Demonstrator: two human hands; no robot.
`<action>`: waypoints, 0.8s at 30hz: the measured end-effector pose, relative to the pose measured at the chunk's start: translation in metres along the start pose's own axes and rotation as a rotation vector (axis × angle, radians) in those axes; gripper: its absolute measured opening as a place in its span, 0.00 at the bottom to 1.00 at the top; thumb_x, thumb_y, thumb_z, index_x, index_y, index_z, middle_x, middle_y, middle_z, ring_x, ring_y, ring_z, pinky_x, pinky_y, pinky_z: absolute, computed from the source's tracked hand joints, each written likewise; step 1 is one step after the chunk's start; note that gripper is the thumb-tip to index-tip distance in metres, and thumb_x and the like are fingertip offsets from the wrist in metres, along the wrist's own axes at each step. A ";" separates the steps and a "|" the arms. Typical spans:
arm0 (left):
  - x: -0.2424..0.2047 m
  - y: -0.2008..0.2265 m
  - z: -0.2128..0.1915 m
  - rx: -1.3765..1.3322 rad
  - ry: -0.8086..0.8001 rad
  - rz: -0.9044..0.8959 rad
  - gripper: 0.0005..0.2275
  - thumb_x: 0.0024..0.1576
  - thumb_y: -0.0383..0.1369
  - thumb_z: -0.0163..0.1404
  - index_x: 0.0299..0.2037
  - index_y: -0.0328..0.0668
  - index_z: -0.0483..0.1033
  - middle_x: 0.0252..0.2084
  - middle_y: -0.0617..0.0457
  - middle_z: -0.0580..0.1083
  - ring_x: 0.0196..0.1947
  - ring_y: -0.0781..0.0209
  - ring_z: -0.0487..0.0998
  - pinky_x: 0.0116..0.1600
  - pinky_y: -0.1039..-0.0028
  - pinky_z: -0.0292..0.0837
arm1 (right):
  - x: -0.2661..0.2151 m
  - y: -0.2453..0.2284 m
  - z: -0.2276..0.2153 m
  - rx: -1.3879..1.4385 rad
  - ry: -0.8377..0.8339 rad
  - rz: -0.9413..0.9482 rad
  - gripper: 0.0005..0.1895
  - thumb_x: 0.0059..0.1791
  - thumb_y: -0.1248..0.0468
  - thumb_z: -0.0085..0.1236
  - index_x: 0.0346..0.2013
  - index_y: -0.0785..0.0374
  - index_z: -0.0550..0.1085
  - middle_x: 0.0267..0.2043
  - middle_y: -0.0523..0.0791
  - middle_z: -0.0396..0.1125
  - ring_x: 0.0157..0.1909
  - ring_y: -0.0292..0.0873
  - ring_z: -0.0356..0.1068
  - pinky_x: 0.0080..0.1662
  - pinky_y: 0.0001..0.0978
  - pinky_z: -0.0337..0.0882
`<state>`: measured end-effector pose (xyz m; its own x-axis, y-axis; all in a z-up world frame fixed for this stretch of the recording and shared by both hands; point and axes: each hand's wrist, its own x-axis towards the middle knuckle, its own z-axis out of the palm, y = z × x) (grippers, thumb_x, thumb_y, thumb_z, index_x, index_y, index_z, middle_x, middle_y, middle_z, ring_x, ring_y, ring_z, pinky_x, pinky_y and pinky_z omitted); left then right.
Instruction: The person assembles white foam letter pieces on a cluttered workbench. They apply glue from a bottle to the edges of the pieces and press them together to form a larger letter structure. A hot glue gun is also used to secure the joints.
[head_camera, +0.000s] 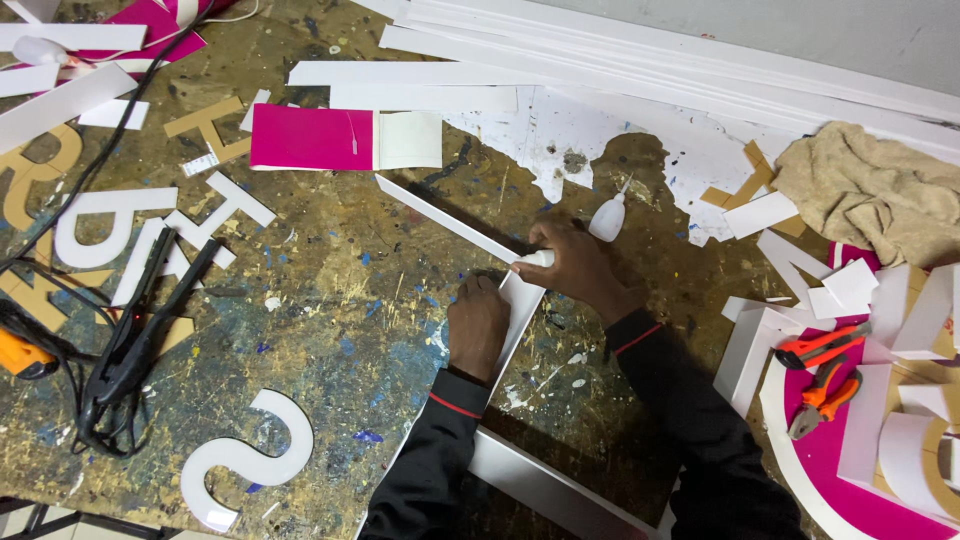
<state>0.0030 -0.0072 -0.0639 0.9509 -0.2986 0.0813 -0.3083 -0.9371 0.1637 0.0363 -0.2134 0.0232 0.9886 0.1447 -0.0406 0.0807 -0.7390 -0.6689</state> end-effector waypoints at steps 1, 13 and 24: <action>0.001 0.000 -0.001 -0.020 -0.014 0.001 0.09 0.65 0.36 0.48 0.43 0.39 0.78 0.40 0.48 0.77 0.45 0.51 0.86 0.37 0.62 0.88 | 0.001 0.007 0.002 -0.008 0.009 -0.025 0.30 0.54 0.43 0.73 0.58 0.60 0.73 0.55 0.64 0.76 0.60 0.76 0.77 0.56 0.78 0.79; -0.001 -0.001 0.003 -0.025 0.008 0.016 0.09 0.61 0.37 0.52 0.42 0.41 0.78 0.39 0.49 0.76 0.44 0.50 0.86 0.36 0.61 0.88 | 0.004 -0.002 -0.006 -0.072 -0.021 -0.049 0.31 0.57 0.42 0.68 0.62 0.59 0.68 0.44 0.66 0.77 0.47 0.75 0.81 0.49 0.73 0.81; 0.001 -0.002 0.002 -0.054 -0.023 0.014 0.10 0.62 0.37 0.51 0.44 0.39 0.78 0.40 0.48 0.76 0.46 0.48 0.86 0.37 0.59 0.88 | 0.004 0.004 0.005 -0.134 0.049 0.001 0.29 0.61 0.40 0.63 0.64 0.56 0.68 0.44 0.60 0.79 0.42 0.66 0.83 0.47 0.68 0.80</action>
<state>0.0048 -0.0056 -0.0658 0.9468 -0.3159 0.0613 -0.3216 -0.9220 0.2158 0.0399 -0.2124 0.0169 0.9935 0.1140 -0.0028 0.0926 -0.8211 -0.5633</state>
